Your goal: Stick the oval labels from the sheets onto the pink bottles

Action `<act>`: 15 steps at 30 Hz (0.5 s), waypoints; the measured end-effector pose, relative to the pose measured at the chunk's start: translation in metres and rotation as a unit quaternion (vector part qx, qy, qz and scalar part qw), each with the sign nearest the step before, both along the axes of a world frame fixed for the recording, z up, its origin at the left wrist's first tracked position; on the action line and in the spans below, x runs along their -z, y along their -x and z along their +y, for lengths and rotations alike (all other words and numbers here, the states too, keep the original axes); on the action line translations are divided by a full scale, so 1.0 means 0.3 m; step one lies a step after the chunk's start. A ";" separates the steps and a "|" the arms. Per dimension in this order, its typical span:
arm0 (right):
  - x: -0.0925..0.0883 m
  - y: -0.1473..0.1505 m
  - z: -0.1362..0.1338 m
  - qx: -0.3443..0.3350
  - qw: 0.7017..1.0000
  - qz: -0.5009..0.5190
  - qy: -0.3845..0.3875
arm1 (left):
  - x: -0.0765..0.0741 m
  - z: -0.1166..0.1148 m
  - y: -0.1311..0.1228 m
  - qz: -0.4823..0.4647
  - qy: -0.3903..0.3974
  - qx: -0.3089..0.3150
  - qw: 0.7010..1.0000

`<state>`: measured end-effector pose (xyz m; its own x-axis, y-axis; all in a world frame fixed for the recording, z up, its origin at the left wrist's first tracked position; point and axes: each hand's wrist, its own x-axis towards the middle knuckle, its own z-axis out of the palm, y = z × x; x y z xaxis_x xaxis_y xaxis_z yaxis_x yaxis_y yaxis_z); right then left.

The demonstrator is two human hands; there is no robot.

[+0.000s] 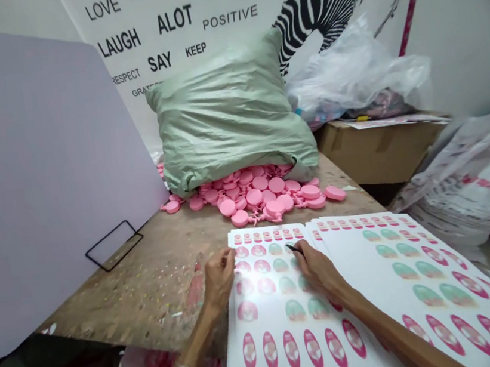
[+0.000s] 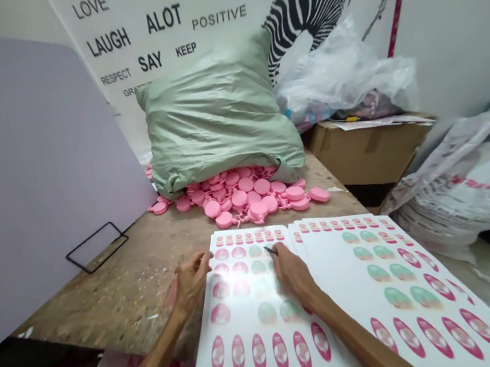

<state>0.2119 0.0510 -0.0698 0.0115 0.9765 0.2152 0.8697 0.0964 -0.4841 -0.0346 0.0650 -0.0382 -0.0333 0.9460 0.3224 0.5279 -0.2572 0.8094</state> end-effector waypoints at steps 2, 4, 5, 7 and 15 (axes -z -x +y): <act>-0.001 -0.066 0.059 0.041 0.995 0.090 -0.022 | 0.002 0.132 -0.082 0.024 -0.015 0.011 1.000; -0.006 -0.168 0.150 0.098 0.983 0.142 -0.057 | 0.005 0.273 -0.125 0.046 -0.036 -0.018 0.998; -0.010 -0.231 0.204 0.124 0.979 0.143 -0.075 | 0.004 0.342 -0.132 0.058 -0.046 -0.040 0.996; -0.017 -0.369 0.315 0.173 0.969 0.140 -0.105 | -0.001 0.467 -0.132 0.082 -0.058 -0.080 0.992; -0.025 -0.596 0.729 0.103 0.974 0.111 -0.170 | -0.034 0.809 -0.269 0.190 -0.054 -0.032 0.980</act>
